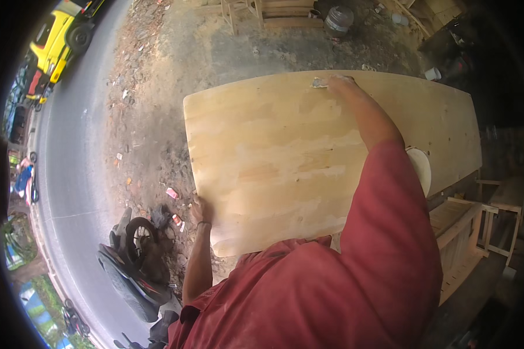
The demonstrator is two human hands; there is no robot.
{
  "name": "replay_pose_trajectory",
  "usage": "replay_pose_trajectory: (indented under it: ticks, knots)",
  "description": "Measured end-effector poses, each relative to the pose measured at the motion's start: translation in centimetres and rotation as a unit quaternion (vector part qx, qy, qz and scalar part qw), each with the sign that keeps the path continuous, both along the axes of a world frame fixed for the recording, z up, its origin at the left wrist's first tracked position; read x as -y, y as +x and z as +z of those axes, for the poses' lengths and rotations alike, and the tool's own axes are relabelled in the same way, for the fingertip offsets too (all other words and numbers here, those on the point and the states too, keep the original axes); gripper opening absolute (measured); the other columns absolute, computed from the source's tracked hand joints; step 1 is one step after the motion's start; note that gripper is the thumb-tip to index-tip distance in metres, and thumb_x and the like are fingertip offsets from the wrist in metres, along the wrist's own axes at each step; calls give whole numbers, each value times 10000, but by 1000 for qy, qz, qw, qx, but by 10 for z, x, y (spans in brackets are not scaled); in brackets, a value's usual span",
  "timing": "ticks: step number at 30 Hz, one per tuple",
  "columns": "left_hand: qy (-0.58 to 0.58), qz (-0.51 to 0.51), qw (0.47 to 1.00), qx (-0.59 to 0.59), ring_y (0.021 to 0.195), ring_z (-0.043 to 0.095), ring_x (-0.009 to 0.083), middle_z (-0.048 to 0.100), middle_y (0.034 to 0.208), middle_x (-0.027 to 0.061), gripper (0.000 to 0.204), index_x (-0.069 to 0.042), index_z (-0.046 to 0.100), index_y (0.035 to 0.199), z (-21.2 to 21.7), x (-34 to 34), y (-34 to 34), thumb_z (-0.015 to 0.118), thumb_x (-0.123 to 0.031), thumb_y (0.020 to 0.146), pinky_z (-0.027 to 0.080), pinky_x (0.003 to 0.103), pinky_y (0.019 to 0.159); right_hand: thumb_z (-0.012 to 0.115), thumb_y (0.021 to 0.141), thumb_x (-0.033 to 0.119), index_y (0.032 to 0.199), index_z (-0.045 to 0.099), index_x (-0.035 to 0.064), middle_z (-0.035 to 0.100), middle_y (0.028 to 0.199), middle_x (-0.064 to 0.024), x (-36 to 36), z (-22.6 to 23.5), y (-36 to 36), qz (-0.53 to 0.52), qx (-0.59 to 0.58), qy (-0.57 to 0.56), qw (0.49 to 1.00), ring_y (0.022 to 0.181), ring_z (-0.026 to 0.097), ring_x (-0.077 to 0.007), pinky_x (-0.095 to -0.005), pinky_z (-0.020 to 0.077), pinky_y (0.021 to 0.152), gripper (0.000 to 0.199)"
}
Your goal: The person applies wood filler to a large wooden board by hand using a small putty knife, repeatedly dipping the tool into a bucket of filler and smoothing it over the surface and into holes.
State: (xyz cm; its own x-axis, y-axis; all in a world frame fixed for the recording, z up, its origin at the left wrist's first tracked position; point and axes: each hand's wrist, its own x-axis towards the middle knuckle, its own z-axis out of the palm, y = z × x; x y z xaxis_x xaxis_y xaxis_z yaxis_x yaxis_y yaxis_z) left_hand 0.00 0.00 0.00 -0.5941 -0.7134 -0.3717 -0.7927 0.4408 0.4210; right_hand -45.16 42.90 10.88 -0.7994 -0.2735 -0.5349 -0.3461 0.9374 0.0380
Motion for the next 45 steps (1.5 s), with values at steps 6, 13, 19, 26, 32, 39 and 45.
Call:
replay_pose_trajectory:
  ticks: [6,13,19,26,32,39,45]
  knots:
    - [-49,-75,994,-66,808,602,518,617,854,344,570,22,635,857,-25,0,2,242,-375,968,441,596,740,561,873,249,1198,646,149,698,987,-144,-68,24,43,-1,54,71,996,896,669,-275,-395,522,765,350]
    - [-10,-14,996,-87,836,591,512,632,920,325,477,34,597,943,-43,12,23,309,-346,969,438,569,750,602,839,305,1031,670,51,656,705,-89,-162,201,199,-211,-6,-208,955,544,588,-159,-320,468,499,325]
    - [-183,-32,955,-230,931,615,398,620,1050,266,554,-40,557,1213,4,-32,-2,269,-460,994,493,490,803,608,837,310,944,665,22,651,685,-95,-264,196,296,-280,88,-117,949,546,610,-162,-317,503,520,312]
    - [147,-213,906,-336,762,613,169,631,813,110,313,34,637,1065,92,-257,-72,429,-193,1014,503,307,729,597,785,128,975,691,20,708,927,-162,-259,76,256,-174,77,5,982,888,694,-298,-409,555,727,238]
    - [353,-356,842,-201,708,643,191,653,775,114,528,-1,348,1385,148,-463,-85,385,-395,1035,511,310,656,604,801,121,1023,683,-6,704,994,-161,-253,62,252,-26,131,-21,991,863,704,-259,-393,581,692,267]
    - [520,-205,828,45,958,664,330,546,1213,229,655,-119,176,1477,174,-534,-76,367,-527,1002,577,397,750,565,821,82,937,677,-75,713,827,-160,-268,70,243,-57,166,-63,982,633,703,-237,-347,576,550,226]
    - [628,-183,756,-12,1138,585,357,462,1314,204,602,-62,229,1429,142,-538,-70,361,-481,1018,559,457,867,504,815,104,798,680,-68,704,812,-200,-271,91,249,-26,249,-76,965,607,693,-237,-350,566,537,246]
